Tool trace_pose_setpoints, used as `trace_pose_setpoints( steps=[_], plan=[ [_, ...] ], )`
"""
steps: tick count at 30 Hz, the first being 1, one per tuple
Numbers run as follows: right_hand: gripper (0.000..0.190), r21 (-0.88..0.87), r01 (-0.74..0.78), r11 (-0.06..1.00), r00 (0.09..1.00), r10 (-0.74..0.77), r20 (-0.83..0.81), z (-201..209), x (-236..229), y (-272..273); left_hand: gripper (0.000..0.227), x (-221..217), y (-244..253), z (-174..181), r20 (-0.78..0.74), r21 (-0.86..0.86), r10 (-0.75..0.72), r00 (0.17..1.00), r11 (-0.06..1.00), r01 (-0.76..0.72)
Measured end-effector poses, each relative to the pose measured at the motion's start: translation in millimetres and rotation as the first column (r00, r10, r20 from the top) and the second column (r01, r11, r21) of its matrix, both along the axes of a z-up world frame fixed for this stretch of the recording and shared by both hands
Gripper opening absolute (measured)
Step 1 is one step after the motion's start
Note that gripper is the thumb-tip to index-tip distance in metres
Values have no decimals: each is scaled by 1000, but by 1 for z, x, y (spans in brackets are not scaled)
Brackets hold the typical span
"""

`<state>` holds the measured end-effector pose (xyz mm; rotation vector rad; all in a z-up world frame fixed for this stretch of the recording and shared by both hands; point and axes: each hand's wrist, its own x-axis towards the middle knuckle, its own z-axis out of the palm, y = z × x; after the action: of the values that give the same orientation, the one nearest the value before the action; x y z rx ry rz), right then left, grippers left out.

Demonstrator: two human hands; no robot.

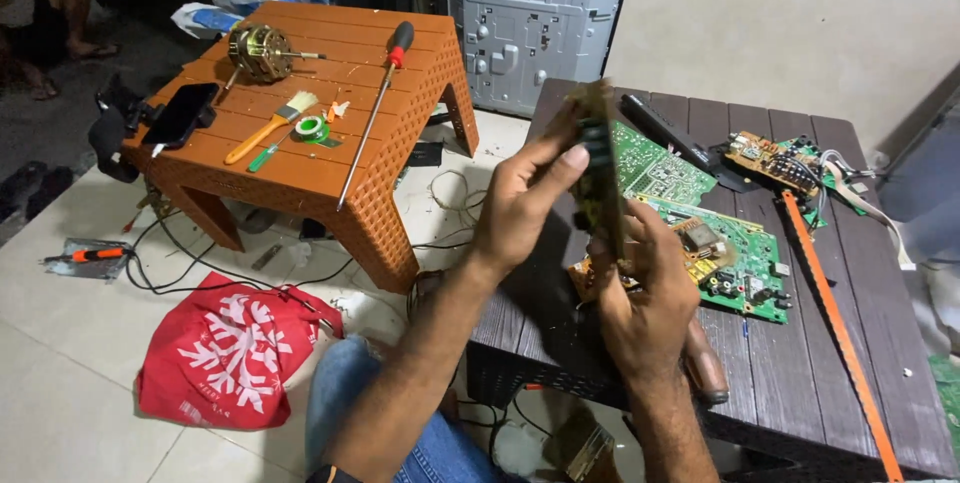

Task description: The person sits on the floor and cleans a small circuit board using a yellow brush. They then pick up a larger green circuit board and use a screwdriver to scrape or clean its surface. Various other circuit boards and tools are visible on the table.

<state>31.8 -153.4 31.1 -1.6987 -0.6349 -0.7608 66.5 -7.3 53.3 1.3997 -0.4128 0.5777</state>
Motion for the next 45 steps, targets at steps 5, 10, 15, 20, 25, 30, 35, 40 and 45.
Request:
trace_pose_setpoints(
  steps=[5,10,15,20,25,30,35,40,45],
  plan=[
    [25,-47,61,997,997,-63,-41,-26,17,-10,36,5,-4,-12,-10,163,114,993,980,-111],
    [27,-66,64,996,997,-67,-37,-23,13,-7,48,4,-6,2,-41,135,192,981,973,-185],
    [28,-64,45,997,999,-45,0,-14,8,-4,38,16,-7,10,-33,197,370,928,913,-357],
    [28,-77,86,993,996,-86,4,-20,11,-6,32,9,-17,14,-32,133,308,951,944,-301],
    [28,-75,79,994,997,-80,-10,-27,15,-9,31,9,-19,12,14,104,283,959,954,-283],
    [26,-113,76,991,997,-77,0,-40,23,-13,30,14,-16,9,94,108,292,952,947,-302],
    [34,-67,-25,997,999,23,-41,-26,13,-5,29,35,-10,-18,81,37,227,970,972,-231],
    [51,-83,-125,989,991,122,-49,-15,7,-3,27,23,-2,-17,68,-34,151,986,988,-149],
    [50,-184,-148,972,988,153,9,-20,10,-1,26,12,6,-20,-55,-223,48,997,973,-59]
  ],
)
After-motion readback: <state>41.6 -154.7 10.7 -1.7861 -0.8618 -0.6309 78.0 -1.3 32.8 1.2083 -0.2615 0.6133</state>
